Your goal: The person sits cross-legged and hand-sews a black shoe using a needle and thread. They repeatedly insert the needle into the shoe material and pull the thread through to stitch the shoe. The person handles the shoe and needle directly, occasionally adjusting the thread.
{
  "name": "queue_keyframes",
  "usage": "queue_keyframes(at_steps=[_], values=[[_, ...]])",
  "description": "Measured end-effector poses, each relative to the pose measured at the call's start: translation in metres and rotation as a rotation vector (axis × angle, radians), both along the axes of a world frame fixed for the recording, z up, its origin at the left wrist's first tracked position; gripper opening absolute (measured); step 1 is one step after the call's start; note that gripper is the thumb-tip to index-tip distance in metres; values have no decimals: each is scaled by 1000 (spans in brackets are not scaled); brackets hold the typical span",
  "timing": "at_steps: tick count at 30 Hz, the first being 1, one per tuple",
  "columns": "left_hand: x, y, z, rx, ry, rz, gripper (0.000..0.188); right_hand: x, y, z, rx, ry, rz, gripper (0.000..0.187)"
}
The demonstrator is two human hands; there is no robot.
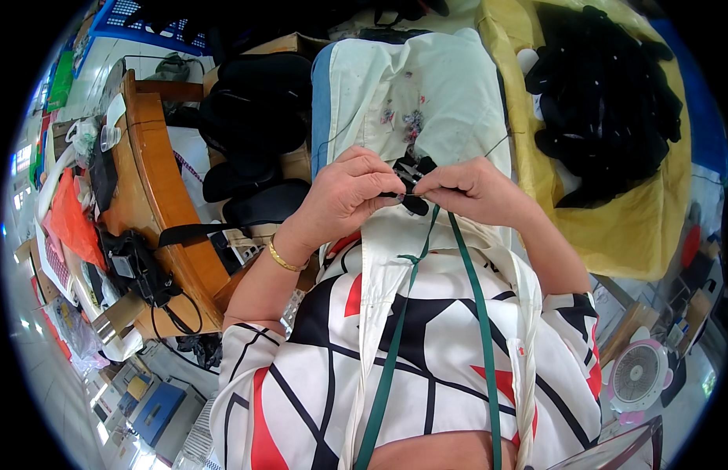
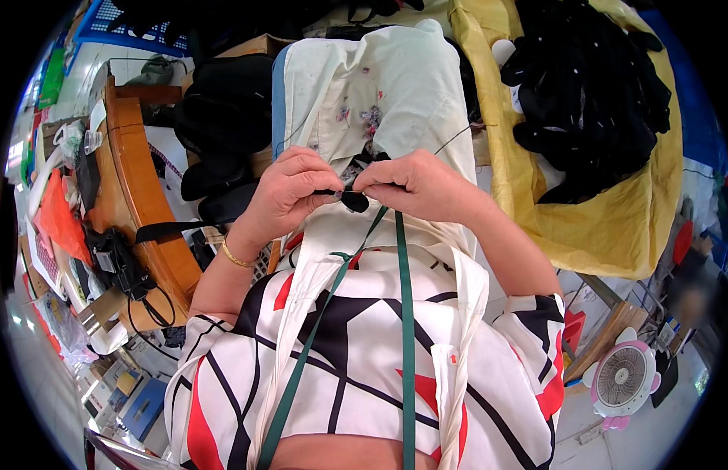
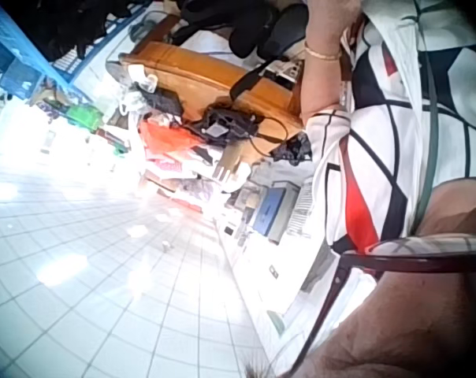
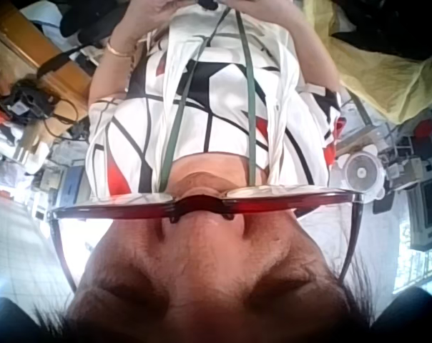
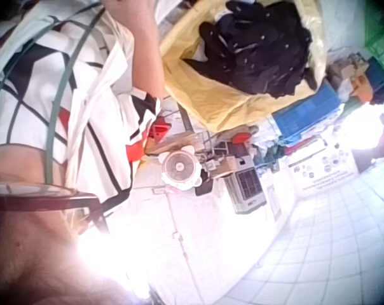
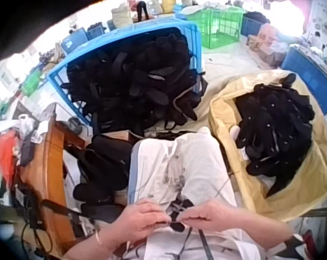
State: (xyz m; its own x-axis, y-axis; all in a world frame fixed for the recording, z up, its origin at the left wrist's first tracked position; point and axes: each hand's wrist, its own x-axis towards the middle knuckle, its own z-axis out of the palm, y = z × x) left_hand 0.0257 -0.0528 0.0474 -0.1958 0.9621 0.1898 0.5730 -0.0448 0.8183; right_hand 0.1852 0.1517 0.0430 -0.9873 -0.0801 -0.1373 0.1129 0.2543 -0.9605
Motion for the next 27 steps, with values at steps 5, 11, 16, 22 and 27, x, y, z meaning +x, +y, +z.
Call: queue_keyframes(at_steps=[5, 11, 16, 22, 27], values=[[1, -2, -1, -5, -4, 1, 24, -1, 1, -1, 7, -5, 20, 17], [2, -3, -2, -1, -10, -1, 23, 0, 0, -1, -15, 12, 17, 17], [2, -1, -4, 25, -12, 9, 27, -2, -3, -4, -8, 3, 31, 15], [6, -4, -8, -3, -104, 7, 22, 4, -7, -16, -92, -35, 39, 15], [7, -5, -10, 19, -105, 11, 22, 5, -9, -15, -147, -30, 23, 14]])
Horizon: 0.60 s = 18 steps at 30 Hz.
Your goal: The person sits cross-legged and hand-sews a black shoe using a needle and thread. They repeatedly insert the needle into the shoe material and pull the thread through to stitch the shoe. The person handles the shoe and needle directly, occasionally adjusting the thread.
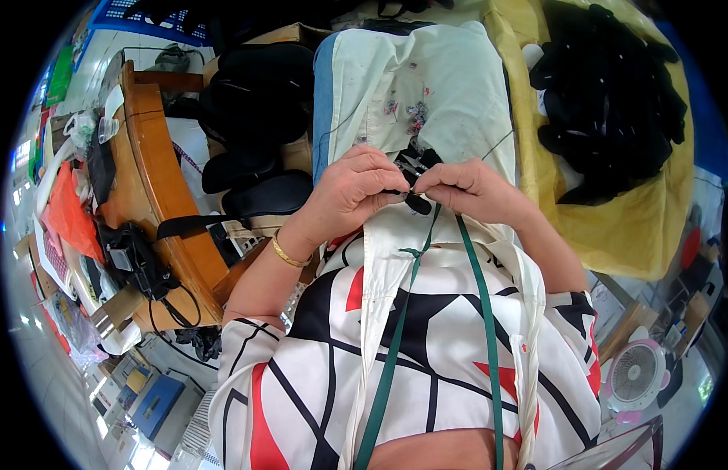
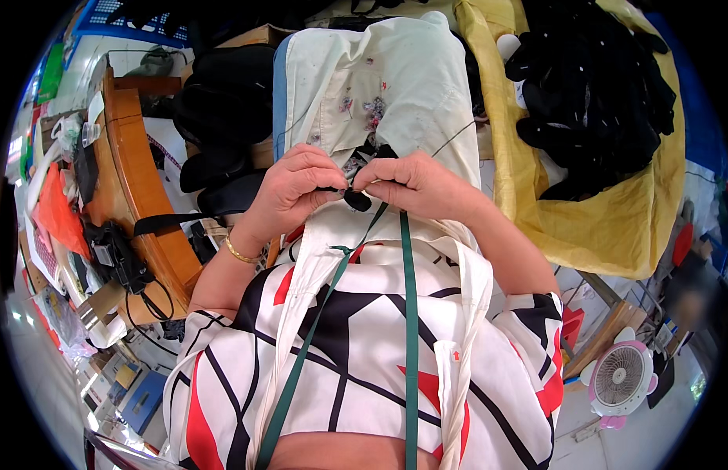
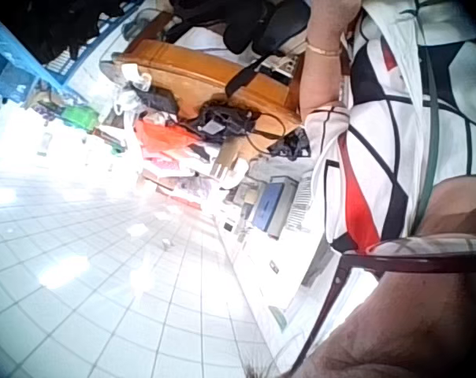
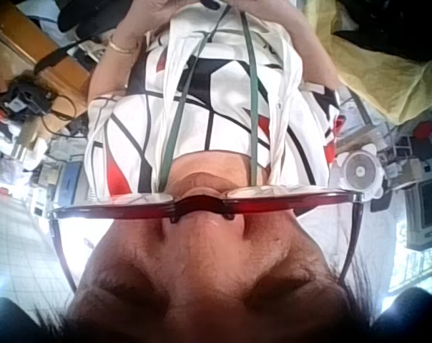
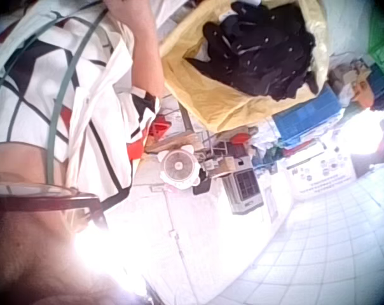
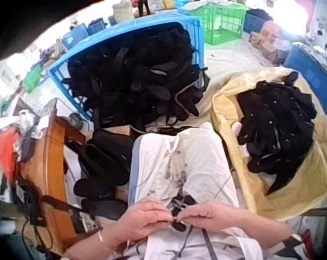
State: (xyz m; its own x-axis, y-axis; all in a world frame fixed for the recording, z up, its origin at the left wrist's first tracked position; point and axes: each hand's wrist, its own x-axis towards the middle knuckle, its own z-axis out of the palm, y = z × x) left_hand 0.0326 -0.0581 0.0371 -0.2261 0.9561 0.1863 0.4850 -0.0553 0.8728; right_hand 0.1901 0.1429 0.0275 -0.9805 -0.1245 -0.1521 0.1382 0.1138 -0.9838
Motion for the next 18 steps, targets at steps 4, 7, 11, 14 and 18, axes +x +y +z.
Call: queue_keyframes(at_steps=[4, 7, 11, 14, 18], values=[[3, -3, -3, 22, -33, 6, 23, 2, -7, -5, -54, -34, -23, 11], [6, -5, -4, 33, -51, 10, 24, 5, -13, -7, -41, -56, -42, 8], [8, -5, -7, 56, -52, 7, 24, 3, -18, -3, -27, -64, -63, 7], [11, -5, -8, 53, -90, 27, 24, 2, -18, 0, -16, -111, -66, 11], [13, -6, -3, -43, -137, 32, 22, -1, -13, 4, -25, -193, -47, 23]])
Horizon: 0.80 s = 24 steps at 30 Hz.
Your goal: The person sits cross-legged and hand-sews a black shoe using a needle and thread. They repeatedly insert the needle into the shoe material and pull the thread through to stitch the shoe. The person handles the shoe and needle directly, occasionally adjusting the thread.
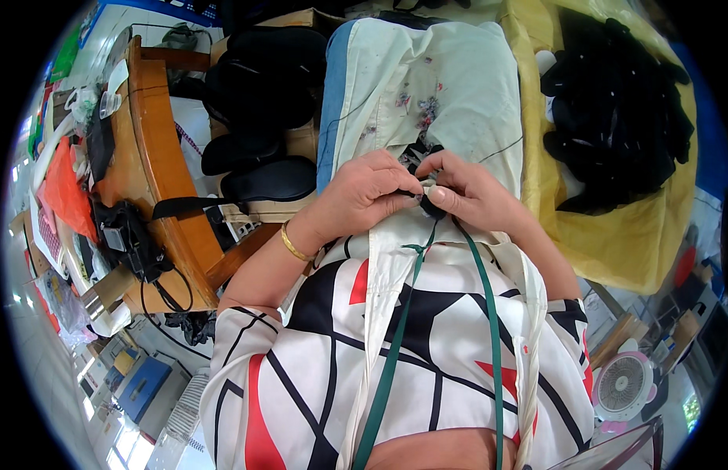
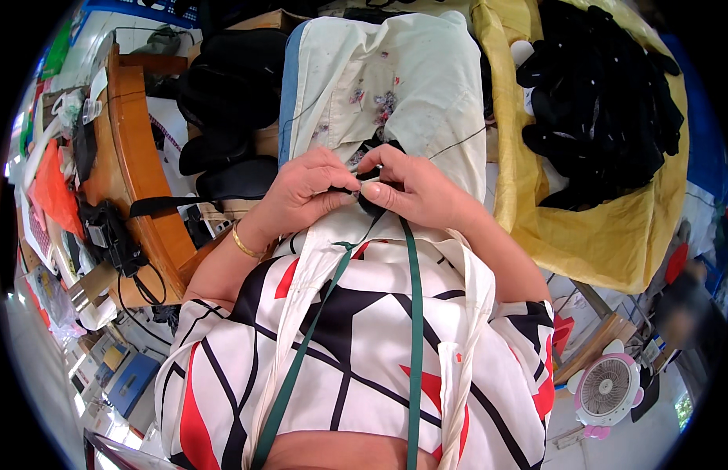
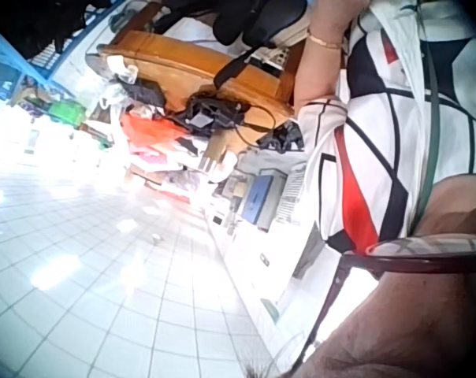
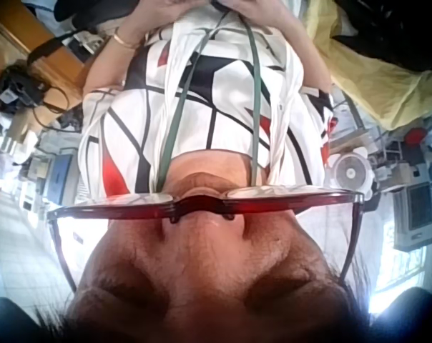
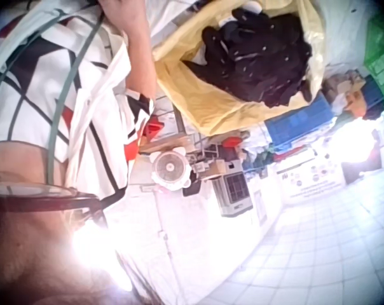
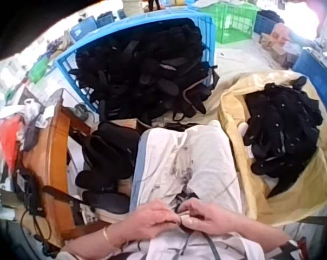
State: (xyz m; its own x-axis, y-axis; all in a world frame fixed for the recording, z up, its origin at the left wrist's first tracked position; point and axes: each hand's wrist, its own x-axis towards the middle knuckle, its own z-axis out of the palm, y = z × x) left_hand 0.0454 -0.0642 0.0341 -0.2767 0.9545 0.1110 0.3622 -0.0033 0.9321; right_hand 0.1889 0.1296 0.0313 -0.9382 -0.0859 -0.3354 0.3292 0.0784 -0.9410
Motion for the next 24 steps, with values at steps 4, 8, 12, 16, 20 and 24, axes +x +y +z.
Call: queue_keyframes(at_steps=[4, 8, 12, 16, 20, 24], values=[[2, 2, -4, -75, 25, -38, 20, -6, -6, 11, 45, -65, 43, 35], [4, 5, -8, -190, -71, 50, 18, -6, -5, -4, 249, 113, -116, 21], [3, 7, -9, -214, -78, 102, 17, -11, -5, 8, 596, 407, -121, 9], [3, 8, -16, -194, 90, 55, 16, -14, -17, 0, 870, 692, 61, 13], [4, 12, -18, -124, 86, 134, 13, -17, -39, 29, 402, 622, -78, 7], [-4, 10, -13, -118, 199, 198, 13, -1, -3, 24, -527, -65, -391, 11]])
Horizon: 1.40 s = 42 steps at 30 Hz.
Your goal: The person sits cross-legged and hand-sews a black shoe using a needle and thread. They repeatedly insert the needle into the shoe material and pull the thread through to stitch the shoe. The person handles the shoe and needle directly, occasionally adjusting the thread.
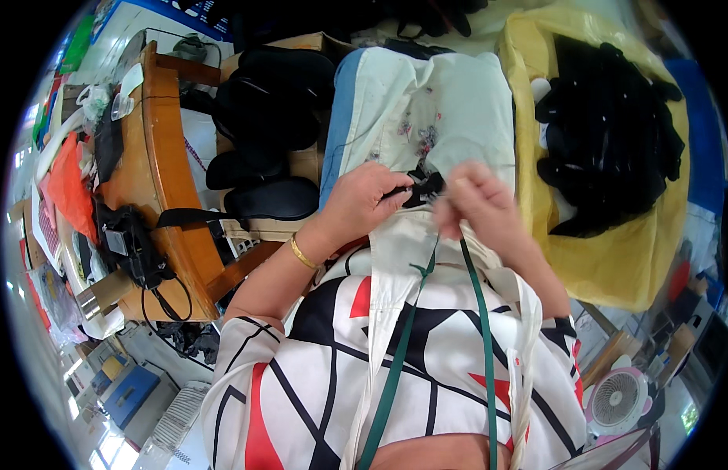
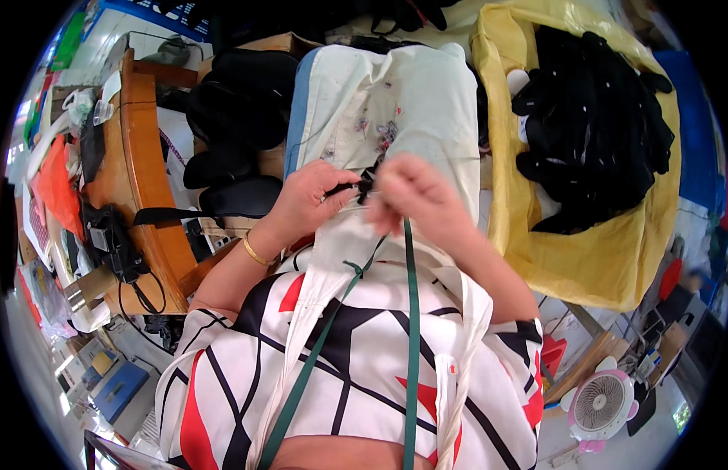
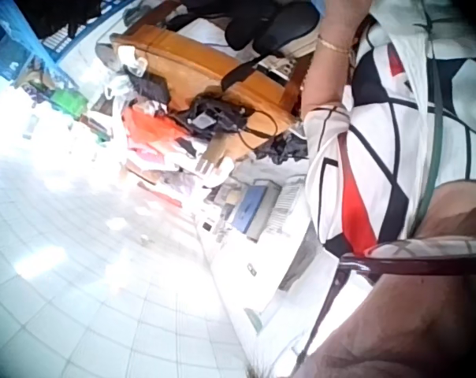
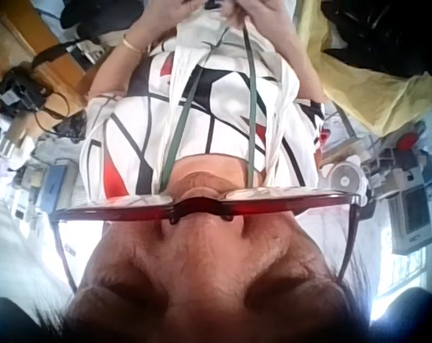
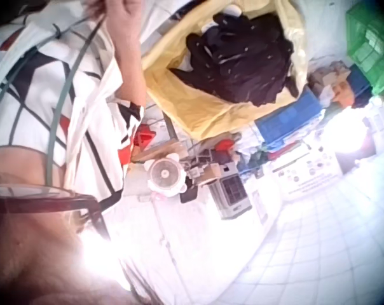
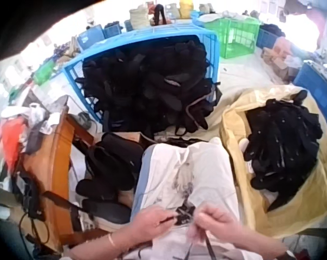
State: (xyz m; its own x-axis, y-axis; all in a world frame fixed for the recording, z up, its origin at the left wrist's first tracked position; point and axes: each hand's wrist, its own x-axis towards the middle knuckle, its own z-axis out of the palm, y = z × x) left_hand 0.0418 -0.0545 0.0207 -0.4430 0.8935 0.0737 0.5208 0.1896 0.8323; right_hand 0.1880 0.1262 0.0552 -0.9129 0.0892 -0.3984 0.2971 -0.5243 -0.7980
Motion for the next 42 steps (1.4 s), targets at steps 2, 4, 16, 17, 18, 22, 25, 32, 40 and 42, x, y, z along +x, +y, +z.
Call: queue_keyframes(at_steps=[2, 4, 16, 17, 18, 22, 25, 32, 40, 42], values=[[-3, -8, -9, 12, 81, 1, 13, 11, 31, 1, -26, 37, -357, 15], [-4, -11, -7, -9, 118, -11, 11, 33, 88, -2, -75, 78, -699, 16], [-4, -24, -22, 19, -330, 221, 12, 9, 64, -20, 725, -6, -696, 19], [-5, -24, -19, 12, -429, 218, 14, 3, 48, -41, 737, 41, -383, 23], [-5, -25, -18, 3, -525, 221, 17, -5, 20, -51, 640, 124, -192, 23], [-5, -44, -19, 71, -660, 275, 21, -47, -29, -27, 1052, 263, 231, 12], [-9, -92, -62, 165, -774, 892, 17, -52, -31, -36, 949, 202, 156, 9], [-18, -217, -166, 199, -942, 1778, 23, -47, -25, -54, 892, 120, 2, 13], [-26, -221, -196, 577, -1274, 1455, 29, -35, -20, -57, 756, 70, -15, 16], [-27, -232, -205, 620, -1401, 1447, 29, -33, -19, -59, 725, 67, -17, 16]])
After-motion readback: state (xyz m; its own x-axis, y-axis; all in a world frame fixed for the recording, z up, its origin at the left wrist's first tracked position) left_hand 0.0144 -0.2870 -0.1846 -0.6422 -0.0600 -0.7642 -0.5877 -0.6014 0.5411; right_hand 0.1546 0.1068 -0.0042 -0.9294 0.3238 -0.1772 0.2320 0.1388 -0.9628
